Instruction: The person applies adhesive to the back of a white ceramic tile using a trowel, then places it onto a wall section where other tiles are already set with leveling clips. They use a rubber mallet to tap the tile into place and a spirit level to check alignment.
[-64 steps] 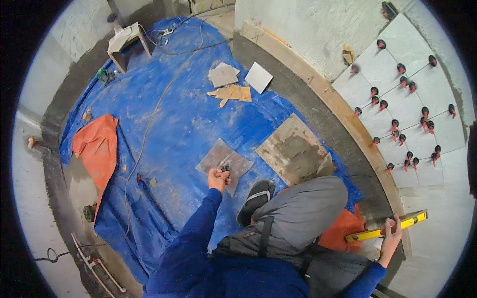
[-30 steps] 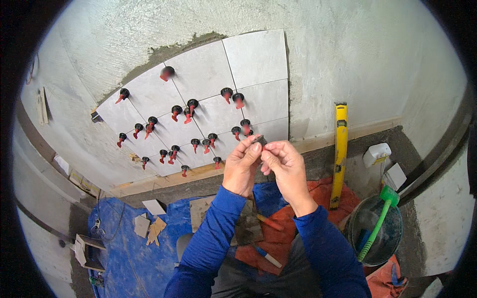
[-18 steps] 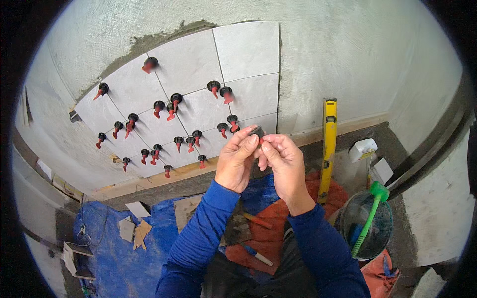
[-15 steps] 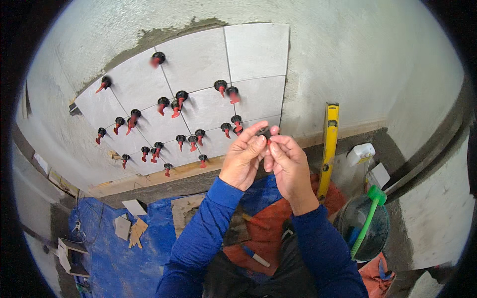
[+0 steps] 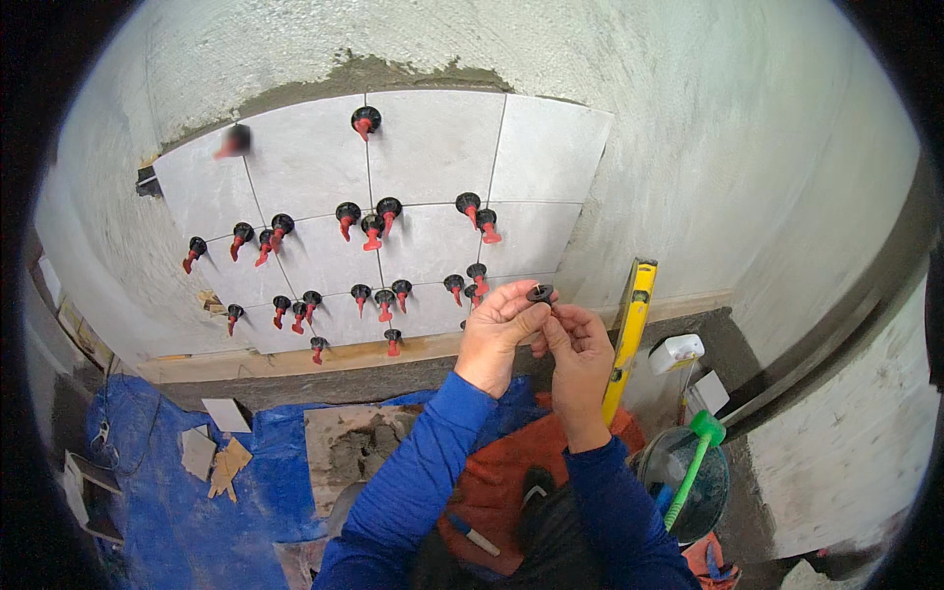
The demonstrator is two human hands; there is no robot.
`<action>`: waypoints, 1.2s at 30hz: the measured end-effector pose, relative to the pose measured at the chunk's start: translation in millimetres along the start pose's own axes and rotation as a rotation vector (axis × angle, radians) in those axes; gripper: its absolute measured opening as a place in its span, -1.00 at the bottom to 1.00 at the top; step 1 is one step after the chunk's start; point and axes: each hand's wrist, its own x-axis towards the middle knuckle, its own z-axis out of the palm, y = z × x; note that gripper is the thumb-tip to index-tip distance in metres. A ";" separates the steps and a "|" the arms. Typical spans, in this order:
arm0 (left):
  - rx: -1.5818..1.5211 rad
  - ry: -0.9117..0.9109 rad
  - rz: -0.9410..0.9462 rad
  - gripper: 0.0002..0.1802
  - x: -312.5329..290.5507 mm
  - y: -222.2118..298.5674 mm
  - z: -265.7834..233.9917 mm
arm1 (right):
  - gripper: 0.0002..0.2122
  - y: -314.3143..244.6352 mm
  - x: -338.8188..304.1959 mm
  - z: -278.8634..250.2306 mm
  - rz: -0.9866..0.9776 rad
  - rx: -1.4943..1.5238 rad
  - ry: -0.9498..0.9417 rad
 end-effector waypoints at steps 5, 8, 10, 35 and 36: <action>-0.071 0.120 0.033 -0.53 2.3 2.1 11.3 | -0.79 -12.0 39.9 14.7 -0.134 -0.206 0.021; 0.001 0.163 0.033 -0.61 -0.8 5.7 4.8 | -0.79 -12.3 75.8 25.3 -0.084 -0.108 -0.044; 0.051 0.184 -0.019 -0.62 -1.7 9.2 -4.8 | -0.79 -7.8 87.8 30.9 -0.044 -0.048 -0.108; 0.172 0.076 0.178 -0.45 -16.6 30.8 -28.9 | -0.77 -15.7 91.7 2.4 0.188 0.106 -0.475; 0.216 0.041 0.181 -0.31 -16.9 35.6 -27.7 | -0.74 -17.1 88.0 1.2 0.209 0.112 -0.583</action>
